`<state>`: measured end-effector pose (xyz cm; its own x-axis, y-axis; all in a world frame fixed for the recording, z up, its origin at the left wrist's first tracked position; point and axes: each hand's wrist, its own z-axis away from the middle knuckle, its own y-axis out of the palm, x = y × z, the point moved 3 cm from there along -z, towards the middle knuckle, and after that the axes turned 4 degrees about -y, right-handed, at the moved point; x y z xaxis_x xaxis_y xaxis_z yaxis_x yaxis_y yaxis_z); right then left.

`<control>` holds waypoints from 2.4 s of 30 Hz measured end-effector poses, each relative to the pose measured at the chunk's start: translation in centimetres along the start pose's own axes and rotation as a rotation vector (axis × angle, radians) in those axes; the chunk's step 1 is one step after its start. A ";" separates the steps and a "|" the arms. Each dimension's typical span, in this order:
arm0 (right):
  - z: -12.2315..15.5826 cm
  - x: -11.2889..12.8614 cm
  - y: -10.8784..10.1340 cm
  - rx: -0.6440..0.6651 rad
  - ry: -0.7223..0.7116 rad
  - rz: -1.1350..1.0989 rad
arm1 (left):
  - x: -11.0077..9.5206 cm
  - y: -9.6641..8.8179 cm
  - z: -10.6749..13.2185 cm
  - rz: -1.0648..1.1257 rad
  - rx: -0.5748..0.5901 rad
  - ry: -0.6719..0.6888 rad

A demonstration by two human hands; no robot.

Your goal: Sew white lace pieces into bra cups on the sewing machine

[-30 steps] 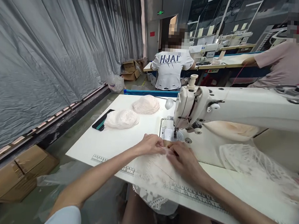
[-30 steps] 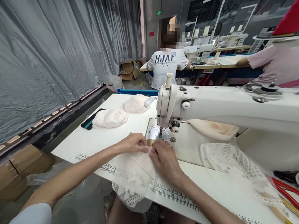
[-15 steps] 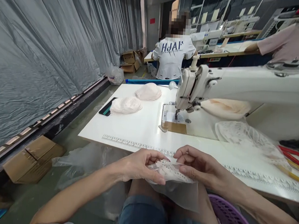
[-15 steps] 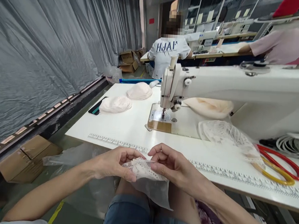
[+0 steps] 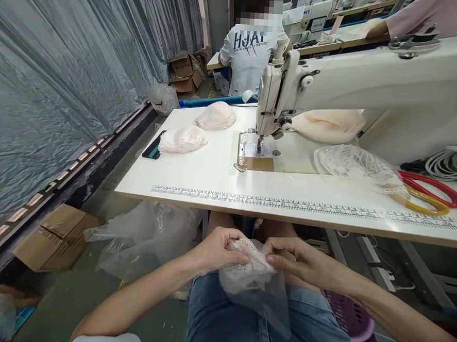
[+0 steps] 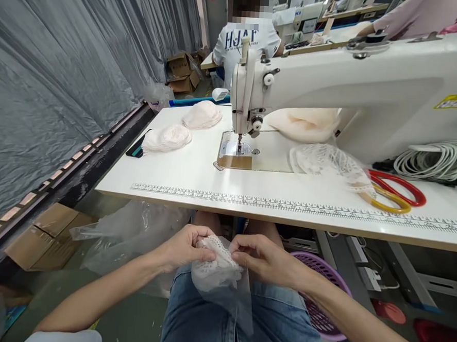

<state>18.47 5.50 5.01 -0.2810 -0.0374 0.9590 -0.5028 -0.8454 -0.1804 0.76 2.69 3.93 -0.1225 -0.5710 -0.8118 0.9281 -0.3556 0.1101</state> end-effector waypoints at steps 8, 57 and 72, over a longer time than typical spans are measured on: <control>-0.6 -1.0 -0.4 -0.050 -0.059 0.037 | 0.4 -0.6 -0.5 -0.016 0.091 -0.029; -1.5 -5.2 -0.5 0.073 0.021 -0.275 | 1.7 -1.9 -2.5 0.098 0.117 -0.225; -1.2 -7.3 -1.3 0.023 0.096 -0.266 | 2.3 -1.1 -2.6 -0.078 0.131 -0.072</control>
<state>20.19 7.49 -1.99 -0.2183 0.2372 0.9466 -0.5507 -0.8307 0.0811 0.39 3.70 0.49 -0.2211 -0.5876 -0.7783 0.8619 -0.4912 0.1260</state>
